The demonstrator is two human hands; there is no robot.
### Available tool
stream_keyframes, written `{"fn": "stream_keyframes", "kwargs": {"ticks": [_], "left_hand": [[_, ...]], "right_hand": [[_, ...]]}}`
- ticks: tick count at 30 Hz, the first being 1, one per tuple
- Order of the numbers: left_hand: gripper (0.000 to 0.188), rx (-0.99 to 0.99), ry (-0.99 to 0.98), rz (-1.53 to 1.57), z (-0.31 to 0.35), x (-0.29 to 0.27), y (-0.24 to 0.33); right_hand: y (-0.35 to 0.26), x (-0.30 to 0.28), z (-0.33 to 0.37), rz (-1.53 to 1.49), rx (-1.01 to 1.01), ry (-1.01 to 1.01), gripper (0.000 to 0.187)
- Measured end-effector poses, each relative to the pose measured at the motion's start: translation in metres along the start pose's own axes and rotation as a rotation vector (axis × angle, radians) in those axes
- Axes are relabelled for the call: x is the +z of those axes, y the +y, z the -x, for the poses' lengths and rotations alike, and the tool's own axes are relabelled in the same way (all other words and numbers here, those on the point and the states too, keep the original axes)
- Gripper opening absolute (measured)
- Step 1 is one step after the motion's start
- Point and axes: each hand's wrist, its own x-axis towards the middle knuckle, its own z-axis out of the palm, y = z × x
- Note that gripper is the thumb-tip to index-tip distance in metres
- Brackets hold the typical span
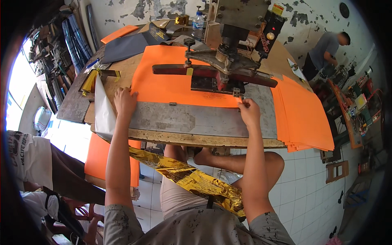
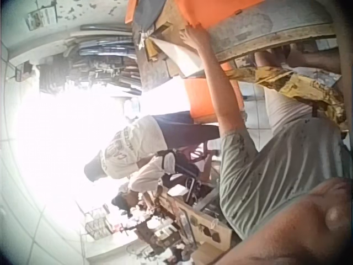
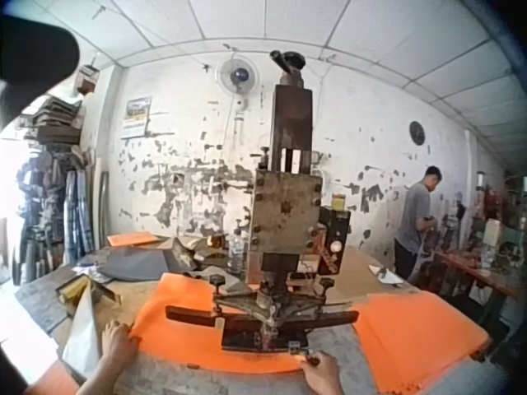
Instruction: The person positions an orange sheet on a hot-stamping press and operates the machine to apply a print. They handle a piece of gold foil, realigning it on their lap between printing cycles, and continue the process for multiple sheets.
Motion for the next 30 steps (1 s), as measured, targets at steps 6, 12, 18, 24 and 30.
{"fn": "stream_keyframes", "kwargs": {"ticks": [6,12,18,24,30], "left_hand": [[0.045,0.028,0.060,0.291,-0.023,-0.001,0.000],[0.060,-0.347,-0.013,1.228,0.000,-0.055,0.006],[0.066,-0.380,-0.146,1.179,0.135,-0.124,-0.027],[0.073,-0.375,-0.339,1.182,0.215,-0.135,-0.073],[0.073,-0.405,-0.414,1.218,0.222,-0.126,-0.090]], "right_hand": [[0.004,-0.004,-0.006,-0.655,-0.011,0.018,0.025],[0.007,-0.043,0.027,-0.823,0.058,-0.082,0.021],[0.051,-0.094,0.136,-0.783,-0.102,-0.357,0.032],[0.066,-0.120,0.190,-0.864,-0.067,-0.641,0.061],[0.079,-0.115,0.187,-0.784,-0.079,-0.615,0.052]]}}
